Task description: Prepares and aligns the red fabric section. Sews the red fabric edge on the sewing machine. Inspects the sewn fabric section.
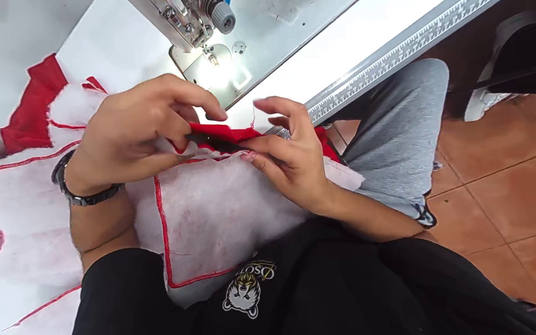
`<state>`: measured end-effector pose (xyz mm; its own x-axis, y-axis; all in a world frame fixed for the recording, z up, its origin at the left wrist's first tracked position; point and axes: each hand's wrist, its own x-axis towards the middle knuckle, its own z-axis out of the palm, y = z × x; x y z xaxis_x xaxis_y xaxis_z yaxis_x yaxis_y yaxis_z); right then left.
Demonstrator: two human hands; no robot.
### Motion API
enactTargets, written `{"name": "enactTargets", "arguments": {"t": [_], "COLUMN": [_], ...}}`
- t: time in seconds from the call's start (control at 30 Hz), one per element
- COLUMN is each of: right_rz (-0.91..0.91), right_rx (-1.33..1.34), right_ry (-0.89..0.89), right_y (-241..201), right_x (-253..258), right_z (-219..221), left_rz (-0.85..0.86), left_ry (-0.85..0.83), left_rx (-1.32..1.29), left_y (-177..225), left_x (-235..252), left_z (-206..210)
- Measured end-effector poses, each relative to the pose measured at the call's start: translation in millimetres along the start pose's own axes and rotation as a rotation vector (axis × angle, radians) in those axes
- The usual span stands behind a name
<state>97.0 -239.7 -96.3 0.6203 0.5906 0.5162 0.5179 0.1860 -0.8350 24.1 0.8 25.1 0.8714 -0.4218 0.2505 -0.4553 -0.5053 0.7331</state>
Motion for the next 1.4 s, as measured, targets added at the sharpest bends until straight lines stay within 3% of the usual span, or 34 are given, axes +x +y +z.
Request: {"name": "enactTargets", "arguments": {"t": [0.1, 0.2, 0.3, 0.4, 0.53, 0.73, 0.97, 1.4], "right_rz": [-0.089, -0.261, -0.382, -0.441, -0.410, -0.500, -0.624, -0.435], "right_rx": [0.042, -0.173, -0.335, -0.379, -0.390, -0.306, -0.320, -0.123], "right_ry": [0.013, 0.039, 0.019, 0.007, -0.007, 0.129, 0.168, 0.117], "right_y": [-3.1, -9.7, -14.7, -21.9, -25.7, -15.1, -5.3, -7.3], "right_x": [-0.8, -1.9, -1.9, -2.9, -3.9, -7.9, -9.7, -1.1], "right_z": [5.2, 8.8, 11.9, 12.7, 9.5, 7.8, 8.3, 6.3], "left_rz": [-0.028, -0.095, -0.044, 0.048, 0.149, 0.267, 0.245, 0.252], "left_ry": [-0.092, -0.153, -0.106, -0.161, -0.212, -0.117, -0.184, -0.129], "left_rx": [0.261, 0.642, 0.951, 1.076, 0.938, 0.772, 0.736, 0.436], "left_y": [27.2, 56.3, 73.1, 68.0, 50.8, 43.5, 44.1, 21.7], "left_x": [-4.0, -10.7, -14.4, -10.8, -3.2, -9.2, -9.8, -5.9], "left_z": [-3.7, 4.7, 26.5, 42.6, 32.0, 17.9, 14.7, 7.1]}}
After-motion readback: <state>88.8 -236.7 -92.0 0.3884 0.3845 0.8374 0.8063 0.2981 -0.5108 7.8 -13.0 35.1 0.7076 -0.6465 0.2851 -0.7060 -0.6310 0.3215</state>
